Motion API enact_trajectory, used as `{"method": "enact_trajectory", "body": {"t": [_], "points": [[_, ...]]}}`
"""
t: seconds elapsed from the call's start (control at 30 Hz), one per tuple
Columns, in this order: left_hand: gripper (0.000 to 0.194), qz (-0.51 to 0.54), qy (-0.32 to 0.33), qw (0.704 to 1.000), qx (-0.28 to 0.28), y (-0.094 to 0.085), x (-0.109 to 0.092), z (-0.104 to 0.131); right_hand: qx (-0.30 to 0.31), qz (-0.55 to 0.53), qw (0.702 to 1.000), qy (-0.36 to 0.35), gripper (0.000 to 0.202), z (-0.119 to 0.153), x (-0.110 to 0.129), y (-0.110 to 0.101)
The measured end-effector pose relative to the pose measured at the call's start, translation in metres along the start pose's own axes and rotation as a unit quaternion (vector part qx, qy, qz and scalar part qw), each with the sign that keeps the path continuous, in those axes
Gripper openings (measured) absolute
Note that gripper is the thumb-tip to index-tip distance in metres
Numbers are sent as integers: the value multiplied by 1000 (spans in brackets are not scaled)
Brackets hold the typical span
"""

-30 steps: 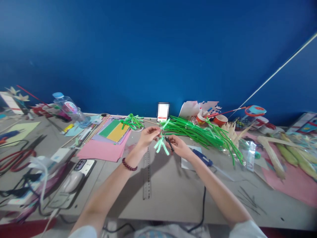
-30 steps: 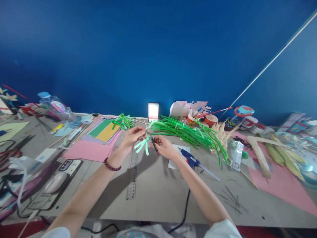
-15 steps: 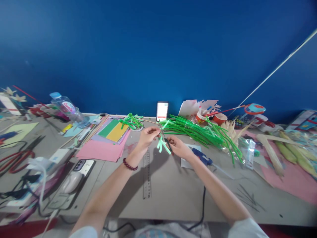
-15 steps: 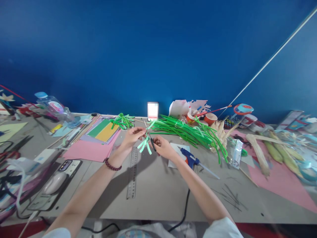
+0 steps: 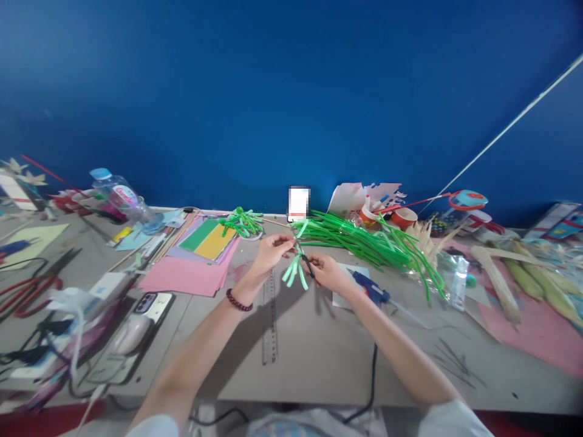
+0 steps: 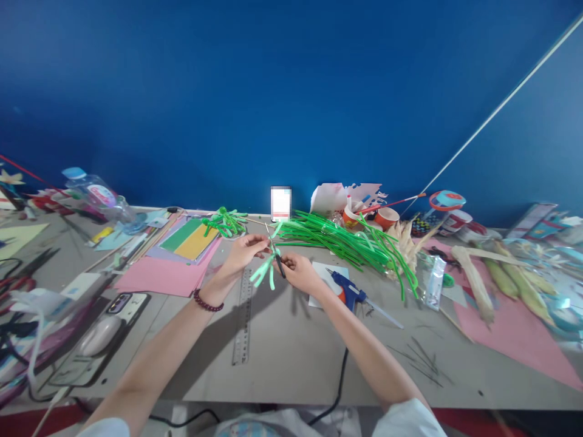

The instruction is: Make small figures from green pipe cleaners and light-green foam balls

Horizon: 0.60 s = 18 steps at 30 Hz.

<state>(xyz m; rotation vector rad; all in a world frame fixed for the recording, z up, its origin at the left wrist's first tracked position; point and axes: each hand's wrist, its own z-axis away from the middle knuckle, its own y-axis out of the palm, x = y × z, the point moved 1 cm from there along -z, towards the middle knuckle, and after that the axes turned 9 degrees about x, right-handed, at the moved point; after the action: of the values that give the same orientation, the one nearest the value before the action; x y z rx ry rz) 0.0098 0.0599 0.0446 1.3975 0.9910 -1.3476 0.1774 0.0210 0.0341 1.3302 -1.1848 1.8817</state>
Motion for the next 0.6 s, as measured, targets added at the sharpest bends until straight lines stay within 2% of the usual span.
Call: {"method": "enact_trajectory", "body": {"t": [0.3, 0.43, 0.6], "points": [[22, 14, -6, 1000, 5, 0, -2, 0, -29, 29, 999, -32, 26, -1, 1, 1], [22, 30, 19, 999, -13, 3, -1, -1, -32, 27, 998, -45, 21, -2, -2, 2], [20, 25, 49, 998, -6, 4, 1, -2, -24, -12, 998, -52, 25, -3, -4, 5]]}}
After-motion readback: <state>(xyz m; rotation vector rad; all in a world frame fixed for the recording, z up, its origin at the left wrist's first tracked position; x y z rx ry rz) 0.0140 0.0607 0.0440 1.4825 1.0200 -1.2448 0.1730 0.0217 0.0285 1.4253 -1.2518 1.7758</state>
